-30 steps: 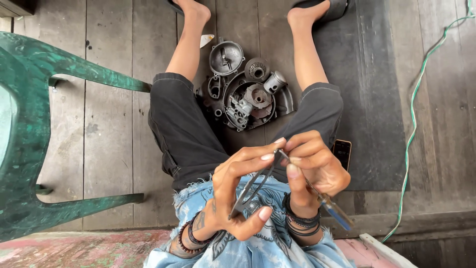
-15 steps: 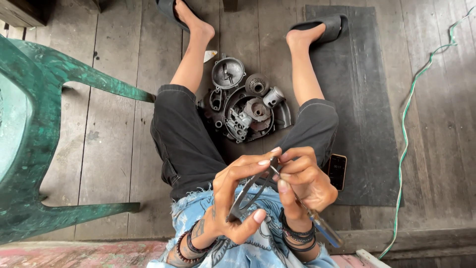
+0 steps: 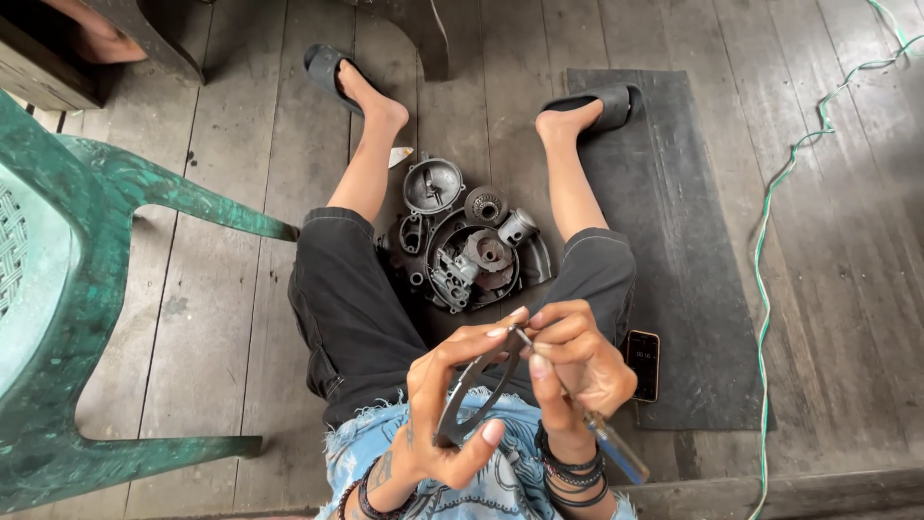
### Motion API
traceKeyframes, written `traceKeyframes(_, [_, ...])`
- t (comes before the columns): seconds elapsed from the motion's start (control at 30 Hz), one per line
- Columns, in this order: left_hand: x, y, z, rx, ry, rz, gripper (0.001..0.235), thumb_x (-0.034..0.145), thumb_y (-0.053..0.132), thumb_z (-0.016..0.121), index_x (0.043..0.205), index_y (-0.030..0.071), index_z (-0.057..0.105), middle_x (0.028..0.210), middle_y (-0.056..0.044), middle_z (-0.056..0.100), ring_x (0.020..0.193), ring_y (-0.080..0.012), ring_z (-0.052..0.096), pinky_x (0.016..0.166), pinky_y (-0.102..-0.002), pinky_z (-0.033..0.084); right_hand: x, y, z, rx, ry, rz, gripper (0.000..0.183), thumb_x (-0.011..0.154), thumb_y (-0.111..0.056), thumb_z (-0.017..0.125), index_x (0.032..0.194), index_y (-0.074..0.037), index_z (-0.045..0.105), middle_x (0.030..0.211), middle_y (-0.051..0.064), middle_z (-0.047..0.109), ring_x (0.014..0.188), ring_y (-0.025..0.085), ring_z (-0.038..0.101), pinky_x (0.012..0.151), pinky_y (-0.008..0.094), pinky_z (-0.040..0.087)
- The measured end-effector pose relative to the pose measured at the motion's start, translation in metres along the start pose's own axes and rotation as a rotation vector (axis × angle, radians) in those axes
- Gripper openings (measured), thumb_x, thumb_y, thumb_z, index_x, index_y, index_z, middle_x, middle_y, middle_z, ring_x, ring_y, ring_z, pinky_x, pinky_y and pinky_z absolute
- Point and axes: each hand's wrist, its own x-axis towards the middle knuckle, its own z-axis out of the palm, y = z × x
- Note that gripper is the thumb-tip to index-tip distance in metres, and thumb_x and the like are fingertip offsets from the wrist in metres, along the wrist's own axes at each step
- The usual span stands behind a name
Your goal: Cleaning residue from a motorcycle engine component using a flathead screwdriver while sitting on the floor.
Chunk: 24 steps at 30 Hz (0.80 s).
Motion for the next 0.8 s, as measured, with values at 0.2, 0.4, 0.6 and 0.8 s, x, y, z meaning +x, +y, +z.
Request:
traceKeyframes(0.2, [0.0019, -0.0002, -0.0003, -0.001, -0.003, -0.01, 0.062, 0.081, 0.026, 0.058, 0.133, -0.007, 0.05, 0.144, -0.031, 0.057, 0.104, -0.0305, 0.069, 0.094, -0.041, 0.059, -0.0038, 0.0037, -0.0038, 0.016, -0.036, 0.022, 0.009, 0.079, -0.001, 0.062, 0.08, -0.009, 0.058, 0.075, 0.005, 0.061, 0.104, 0.025, 0.059, 0.09, 0.034, 0.054])
traceKeyframes(0.4, [-0.0031, -0.0047, -0.0017, -0.042, 0.008, 0.004, 0.062, 0.085, 0.029, 0.057, 0.135, -0.006, 0.047, 0.145, -0.032, 0.055, 0.107, -0.0318, 0.067, 0.093, -0.043, 0.059, -0.0015, -0.0003, -0.0045, -0.043, -0.093, -0.02, 0.007, 0.075, -0.002, 0.063, 0.075, -0.007, 0.058, 0.074, 0.005, 0.063, 0.103, 0.029, 0.059, 0.095, 0.04, 0.051])
traceKeyframes(0.6, [0.0045, -0.0026, 0.0014, 0.026, -0.014, 0.031, 0.061, 0.083, 0.027, 0.059, 0.133, -0.006, 0.049, 0.142, -0.031, 0.058, 0.104, -0.0308, 0.069, 0.091, -0.04, 0.06, 0.0021, 0.0036, -0.0036, 0.013, 0.001, -0.015, 0.008, 0.079, -0.003, 0.062, 0.081, -0.01, 0.059, 0.076, 0.004, 0.061, 0.103, 0.024, 0.058, 0.091, 0.035, 0.052])
traceKeyframes(0.8, [0.0008, -0.0049, 0.0004, -0.011, 0.02, 0.012, 0.063, 0.084, 0.03, 0.056, 0.134, -0.008, 0.049, 0.142, -0.032, 0.058, 0.113, -0.0338, 0.069, 0.095, -0.041, 0.06, -0.0017, -0.0016, -0.0033, 0.022, -0.086, 0.014, 0.011, 0.078, 0.002, 0.062, 0.077, -0.007, 0.057, 0.074, 0.006, 0.062, 0.092, 0.02, 0.057, 0.078, 0.03, 0.055])
